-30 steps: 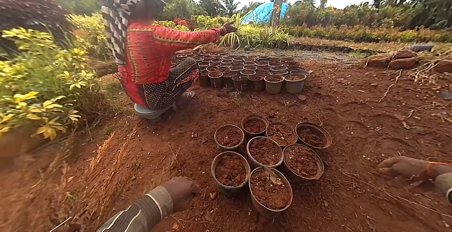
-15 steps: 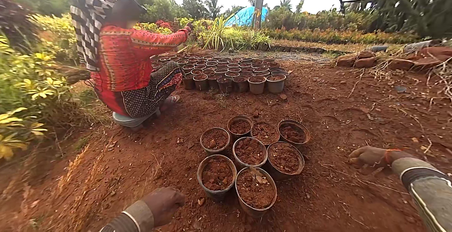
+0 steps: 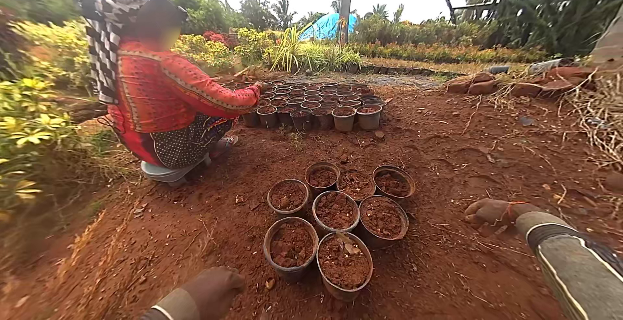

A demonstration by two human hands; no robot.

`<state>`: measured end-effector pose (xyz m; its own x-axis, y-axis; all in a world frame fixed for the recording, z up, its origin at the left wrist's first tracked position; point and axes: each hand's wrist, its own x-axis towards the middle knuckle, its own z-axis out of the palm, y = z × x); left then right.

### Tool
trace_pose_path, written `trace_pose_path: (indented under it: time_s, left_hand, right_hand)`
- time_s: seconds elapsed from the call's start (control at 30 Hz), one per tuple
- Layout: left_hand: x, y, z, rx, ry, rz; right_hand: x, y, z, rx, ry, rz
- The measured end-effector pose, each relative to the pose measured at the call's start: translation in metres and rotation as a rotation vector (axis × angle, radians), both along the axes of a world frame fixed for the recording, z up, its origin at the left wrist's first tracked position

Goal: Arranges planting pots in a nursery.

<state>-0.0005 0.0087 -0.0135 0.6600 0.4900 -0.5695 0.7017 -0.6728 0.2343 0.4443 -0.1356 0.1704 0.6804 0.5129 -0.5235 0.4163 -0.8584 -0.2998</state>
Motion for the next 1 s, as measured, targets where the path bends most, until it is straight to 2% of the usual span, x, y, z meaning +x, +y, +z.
trace_pose_path:
  time_s: [0.5,0.73,1.0]
  left_hand:
    - [-0.001,-0.004,0.004,0.015,0.006,0.021]
    - [0.002,-0.007,0.01,0.019,0.04,0.042]
    - [0.005,-0.008,0.012,0.017,0.038,0.033]
  right_hand:
    - [0.001,-0.002,0.001,0.026,0.018,-0.027]
    - [-0.004,-0.002,0.003,-0.063,-0.029,0.047]
    - [-0.01,-0.004,0.004,0.0,-0.007,-0.019]
